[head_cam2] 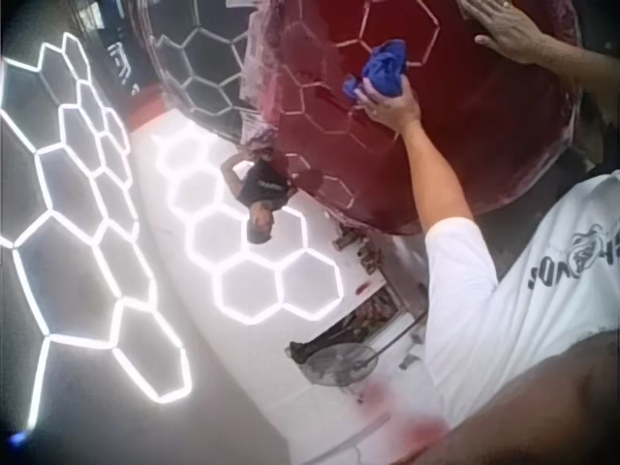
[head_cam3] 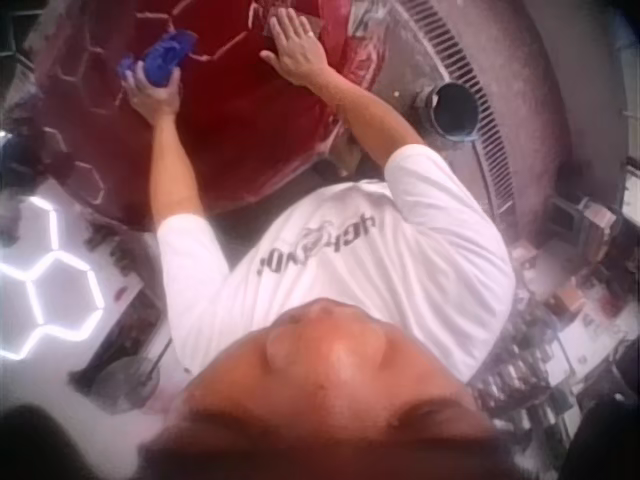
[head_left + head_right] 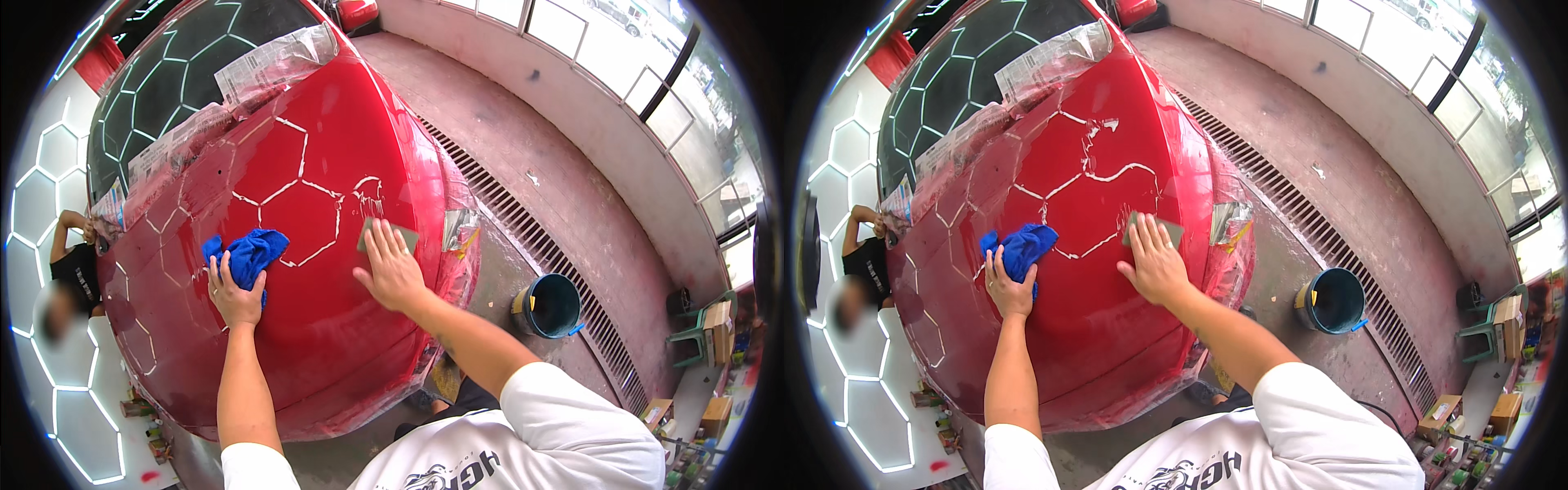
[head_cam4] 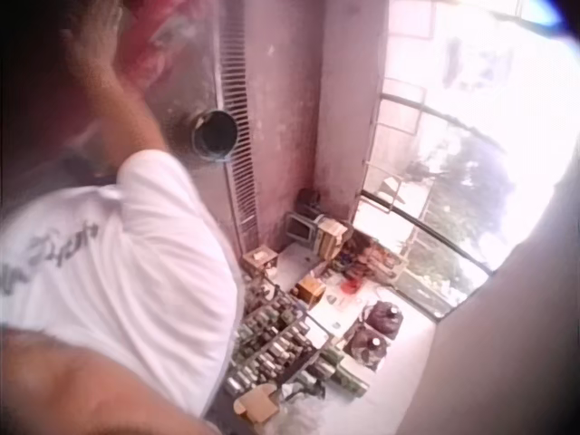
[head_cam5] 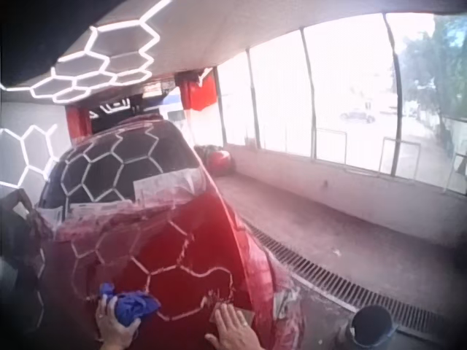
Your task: The person sands the hood of a red car using a sanding block and wipes the surface with a blue cloth. They repeatedly dip the cloth into a bucket of water and continue sanding and wiping the hood area.
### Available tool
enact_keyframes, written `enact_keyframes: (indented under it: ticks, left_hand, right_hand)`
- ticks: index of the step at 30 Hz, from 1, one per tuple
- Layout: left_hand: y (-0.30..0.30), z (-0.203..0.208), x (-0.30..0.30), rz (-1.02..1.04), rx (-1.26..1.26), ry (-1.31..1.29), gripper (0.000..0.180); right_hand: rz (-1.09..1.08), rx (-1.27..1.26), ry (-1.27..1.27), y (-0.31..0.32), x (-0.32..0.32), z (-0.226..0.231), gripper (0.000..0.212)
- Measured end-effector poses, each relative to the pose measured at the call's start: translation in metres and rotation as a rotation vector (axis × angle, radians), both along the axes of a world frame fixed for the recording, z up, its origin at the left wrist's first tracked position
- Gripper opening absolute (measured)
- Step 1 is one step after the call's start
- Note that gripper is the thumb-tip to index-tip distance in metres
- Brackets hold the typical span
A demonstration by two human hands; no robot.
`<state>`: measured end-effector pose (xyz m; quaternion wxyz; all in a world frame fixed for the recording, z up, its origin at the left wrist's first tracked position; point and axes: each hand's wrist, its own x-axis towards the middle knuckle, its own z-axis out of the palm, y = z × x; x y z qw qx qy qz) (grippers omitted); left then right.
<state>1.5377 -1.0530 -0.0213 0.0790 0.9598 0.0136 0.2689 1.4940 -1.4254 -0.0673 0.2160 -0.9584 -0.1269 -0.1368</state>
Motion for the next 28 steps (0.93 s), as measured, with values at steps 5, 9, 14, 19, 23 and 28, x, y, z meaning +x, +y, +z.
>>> enact_keyframes:
  ticks: [5,9,14,19,23,28]
  left_hand:
    - [-0.005,0.008,-0.003,0.013,-0.013,-0.008,0.099]
    - [-0.007,0.013,-0.006,0.019,-0.020,-0.007,0.099]
    - [-0.012,0.016,-0.007,0.024,-0.025,-0.009,0.097]
    - [-0.004,0.012,-0.004,0.018,-0.020,0.029,0.097]
    - [0.029,0.013,-0.004,0.081,-0.011,0.113,0.101]
    - [0.146,-0.017,-0.010,0.389,-0.116,0.011,0.104]
  right_hand:
    - [0.080,-0.059,0.064,-0.005,-0.111,-0.036,0.090]
    - [-0.007,-0.014,0.029,-0.015,-0.031,0.000,0.085]
    - [0.020,-0.083,-0.023,-0.015,-0.009,0.001,0.075]
    - [0.093,-0.074,0.127,0.012,-0.131,-0.040,0.089]
    - [0.038,-0.123,0.096,-0.005,-0.057,-0.007,0.094]
    - [0.008,-0.119,0.093,-0.031,0.108,0.040,0.101]
